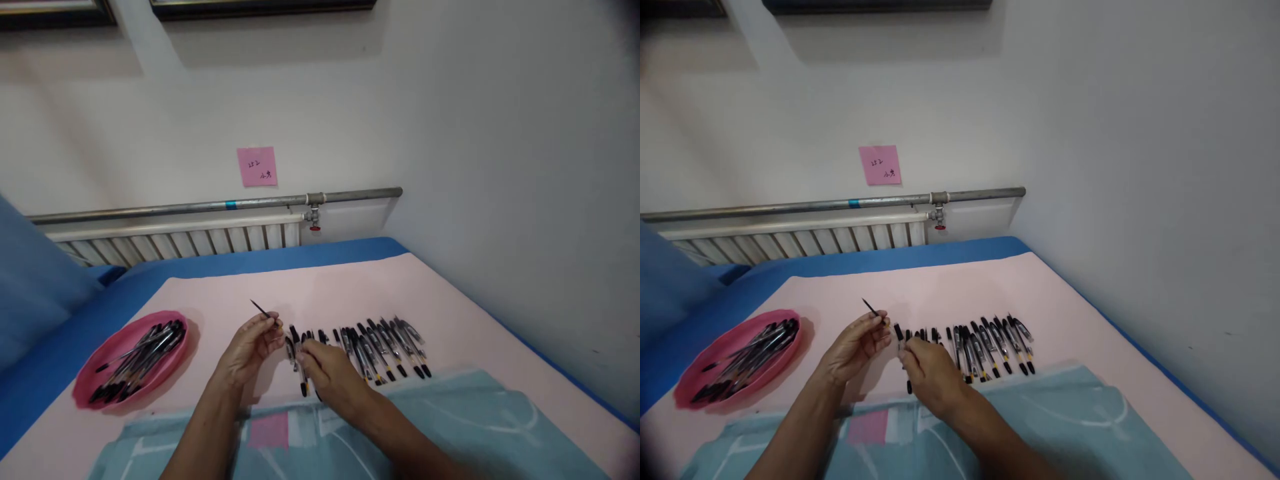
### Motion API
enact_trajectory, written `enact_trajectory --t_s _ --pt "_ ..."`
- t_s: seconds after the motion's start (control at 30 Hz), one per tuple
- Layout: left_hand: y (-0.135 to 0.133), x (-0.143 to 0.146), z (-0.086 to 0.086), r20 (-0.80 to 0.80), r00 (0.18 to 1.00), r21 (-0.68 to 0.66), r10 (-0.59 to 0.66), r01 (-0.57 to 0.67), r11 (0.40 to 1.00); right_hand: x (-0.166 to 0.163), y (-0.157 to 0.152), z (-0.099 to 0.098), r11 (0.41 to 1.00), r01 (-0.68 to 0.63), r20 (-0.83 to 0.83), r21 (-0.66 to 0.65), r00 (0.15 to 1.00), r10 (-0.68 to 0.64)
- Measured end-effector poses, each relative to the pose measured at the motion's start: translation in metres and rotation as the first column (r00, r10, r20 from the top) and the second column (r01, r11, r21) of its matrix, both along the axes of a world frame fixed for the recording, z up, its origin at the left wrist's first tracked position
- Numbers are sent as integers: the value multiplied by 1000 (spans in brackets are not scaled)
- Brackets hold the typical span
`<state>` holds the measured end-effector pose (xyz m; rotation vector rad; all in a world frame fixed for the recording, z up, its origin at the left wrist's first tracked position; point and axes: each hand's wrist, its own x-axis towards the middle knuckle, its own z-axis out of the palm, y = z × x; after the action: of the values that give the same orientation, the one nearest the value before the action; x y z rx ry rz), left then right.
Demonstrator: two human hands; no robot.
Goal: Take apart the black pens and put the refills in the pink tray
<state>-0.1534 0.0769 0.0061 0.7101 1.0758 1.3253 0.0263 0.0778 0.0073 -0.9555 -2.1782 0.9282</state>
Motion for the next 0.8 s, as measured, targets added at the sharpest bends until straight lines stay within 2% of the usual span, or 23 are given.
enact_trajectory --t_s 0.07,0.17,0.57,0.8 --pt "-2 -3 2 231 973 16 13 -17 1000 -2 -3 0 1000 -20 25 -5 999 20" --pt "-4 -6 6 302 953 18 25 -32 999 -4 -5 -1 999 -43 55 -13 998 43" --pt "-8 0 11 187 982 16 30 -34 999 -2 -4 -4 999 -35 110 12 993 34" --pt "-10 -4 10 64 998 52 -5 2 999 -2 -5 -4 998 -20 170 59 985 10"
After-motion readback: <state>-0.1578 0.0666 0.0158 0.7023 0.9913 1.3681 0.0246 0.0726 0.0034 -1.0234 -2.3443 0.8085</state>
